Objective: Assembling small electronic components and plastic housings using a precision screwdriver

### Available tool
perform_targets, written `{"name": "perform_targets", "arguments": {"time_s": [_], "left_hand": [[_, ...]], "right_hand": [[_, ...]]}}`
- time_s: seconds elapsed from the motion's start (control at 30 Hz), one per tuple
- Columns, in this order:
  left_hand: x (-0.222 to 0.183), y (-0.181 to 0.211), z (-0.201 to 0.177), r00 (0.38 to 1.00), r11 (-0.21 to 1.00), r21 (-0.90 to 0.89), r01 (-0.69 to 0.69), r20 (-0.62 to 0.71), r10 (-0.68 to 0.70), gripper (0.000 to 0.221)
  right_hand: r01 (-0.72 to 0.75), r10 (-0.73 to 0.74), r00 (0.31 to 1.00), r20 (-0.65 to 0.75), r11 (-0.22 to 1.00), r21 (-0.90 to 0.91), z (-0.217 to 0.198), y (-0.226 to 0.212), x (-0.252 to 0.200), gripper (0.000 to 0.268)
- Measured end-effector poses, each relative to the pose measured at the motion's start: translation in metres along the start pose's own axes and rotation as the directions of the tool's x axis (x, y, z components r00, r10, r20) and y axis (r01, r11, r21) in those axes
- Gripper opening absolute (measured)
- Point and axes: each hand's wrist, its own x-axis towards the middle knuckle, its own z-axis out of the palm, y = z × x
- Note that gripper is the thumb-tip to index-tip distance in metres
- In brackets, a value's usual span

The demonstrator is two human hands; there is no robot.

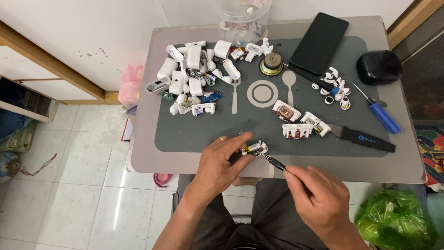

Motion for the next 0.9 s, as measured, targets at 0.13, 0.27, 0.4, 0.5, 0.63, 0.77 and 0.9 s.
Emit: {"name": "perform_targets", "arguments": {"time_s": [0.13,0.27,0.4,0.5,0.63,0.77,0.9], "left_hand": [[0.0,0.006,-0.002,0.996,0.996,-0.007,0.087,0.015,-0.087,0.045],[-0.002,0.001,-0.001,0.996,0.996,0.002,0.093,0.017,-0.093,0.051],[-0.002,-0.003,-0.001,0.992,0.993,-0.004,0.118,0.049,-0.117,0.059],[-0.004,-0.005,-0.002,0.988,0.99,-0.009,0.141,0.057,-0.14,0.061],[0.001,0.001,-0.004,0.984,0.983,-0.04,0.177,0.042,-0.176,0.059],[0.01,0.006,-0.005,0.963,0.965,-0.014,0.262,0.077,-0.26,0.044],[0.021,0.013,-0.006,0.936,0.947,0.037,0.318,0.148,-0.32,0.028]], "right_hand": [[0.084,-0.09,0.992,-0.092,0.995,-0.061,0.003,-0.015,0.006,0.002],[0.158,-0.164,0.974,-0.159,0.986,-0.055,0.014,-0.013,-0.001,0.002],[0.068,-0.064,0.981,-0.183,0.998,0.012,0.025,-0.008,-0.012,0.004],[0.101,-0.102,0.969,-0.225,0.995,-0.014,0.029,-0.006,-0.013,0.005],[0.13,-0.138,0.958,-0.252,0.99,-0.048,0.034,-0.002,-0.017,0.007],[0.036,-0.036,0.981,-0.189,0.999,-0.006,0.029,0.0,-0.015,0.008],[-0.022,0.033,0.965,-0.262,0.999,0.046,0.018,-0.005,-0.01,0.005]]}}
